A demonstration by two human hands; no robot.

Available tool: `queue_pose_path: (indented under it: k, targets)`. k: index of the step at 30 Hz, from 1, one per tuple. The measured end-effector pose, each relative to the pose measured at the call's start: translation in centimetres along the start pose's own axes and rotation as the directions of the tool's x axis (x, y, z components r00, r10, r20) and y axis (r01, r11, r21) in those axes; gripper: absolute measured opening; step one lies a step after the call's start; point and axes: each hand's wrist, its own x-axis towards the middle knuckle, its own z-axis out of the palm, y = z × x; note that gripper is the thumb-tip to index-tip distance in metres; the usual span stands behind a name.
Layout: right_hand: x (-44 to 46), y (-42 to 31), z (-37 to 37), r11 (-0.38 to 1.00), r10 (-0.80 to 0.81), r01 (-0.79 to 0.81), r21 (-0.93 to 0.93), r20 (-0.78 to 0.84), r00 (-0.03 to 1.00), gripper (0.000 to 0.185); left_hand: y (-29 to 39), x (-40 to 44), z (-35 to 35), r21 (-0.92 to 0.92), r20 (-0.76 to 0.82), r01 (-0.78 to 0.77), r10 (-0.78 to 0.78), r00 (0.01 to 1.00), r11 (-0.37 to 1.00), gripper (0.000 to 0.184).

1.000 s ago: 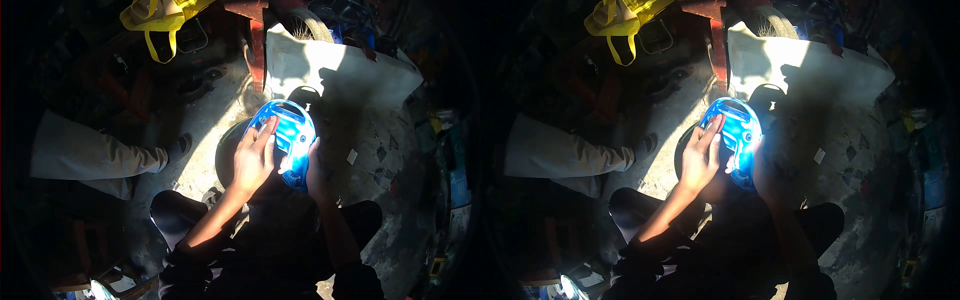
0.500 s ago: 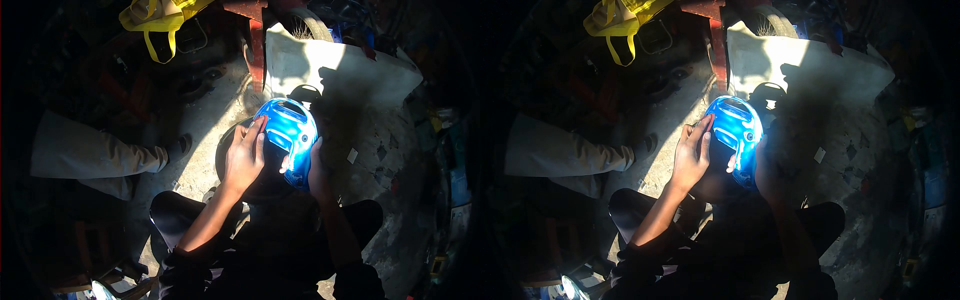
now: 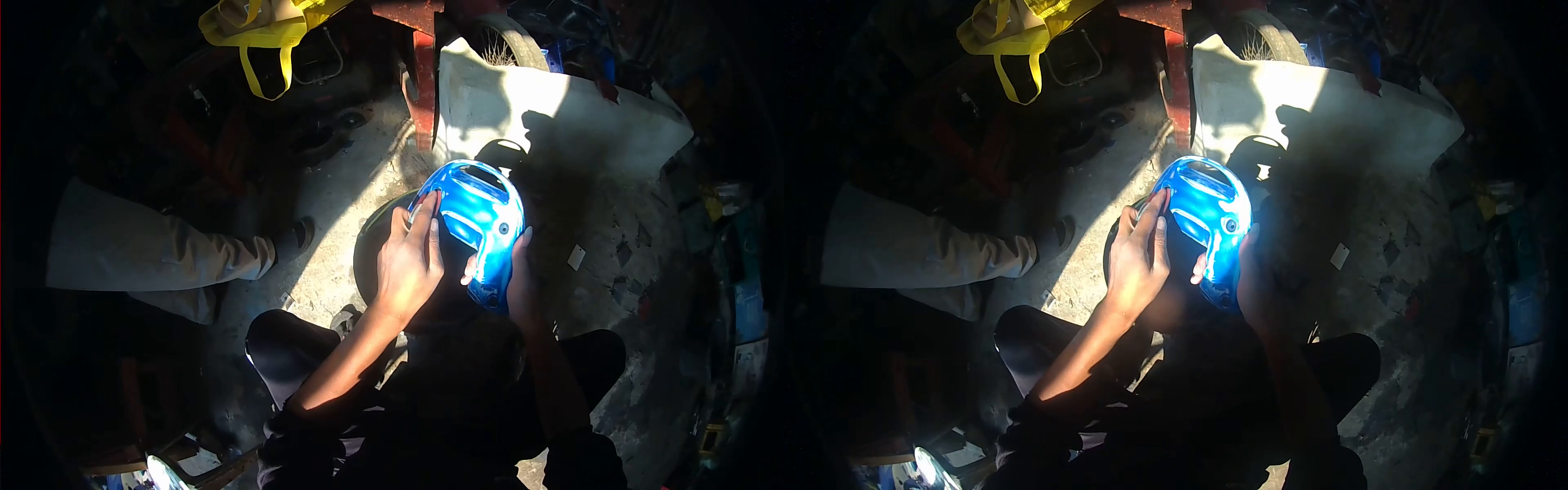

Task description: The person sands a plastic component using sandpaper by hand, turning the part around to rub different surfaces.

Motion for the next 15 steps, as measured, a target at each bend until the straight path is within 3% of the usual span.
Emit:
queue_pose_path:
  k: [1,4,6,8,12,15]
  targets:
    - [0.0,0.0,-0.1,1.000,-0.013,0.013,0.027,0.010,1.000,0.086,-0.1,0.2,0.1,0.061,-0.087,-0.075,0.081,0.993,0.995,0.040]
    - [-0.1,0.1,0.0,0.998,-0.028,0.026,-0.058,-0.038,0.999,0.085,0.7,-0.3,0.5,0.004,-0.036,-0.017,0.017,0.999,1.000,0.039]
    - [0.0,0.4,-0.2,0.999,-0.038,0.036,-0.032,-0.064,0.997,0.085,0.2,-1.0,1.1,0.001,-0.066,-0.151,0.151,0.986,0.989,0.038]
    - [0.0,0.2,-0.1,0.999,-0.040,0.039,-0.007,-0.083,0.996,0.084,0.3,-1.4,1.0,0.019,-0.034,-0.089,0.090,0.995,0.996,0.038]
    - [-0.3,-1.1,0.7,0.999,0.001,0.001,0.043,-0.048,0.999,0.084,-0.6,0.2,0.8,0.104,-0.121,0.012,0.001,0.993,0.994,0.039]
    - [-0.2,-0.4,0.2,1.000,-0.020,0.019,-0.014,-0.119,0.993,0.084,-0.2,-1.0,1.3,-0.050,-0.058,-0.062,0.059,0.997,0.997,0.038]
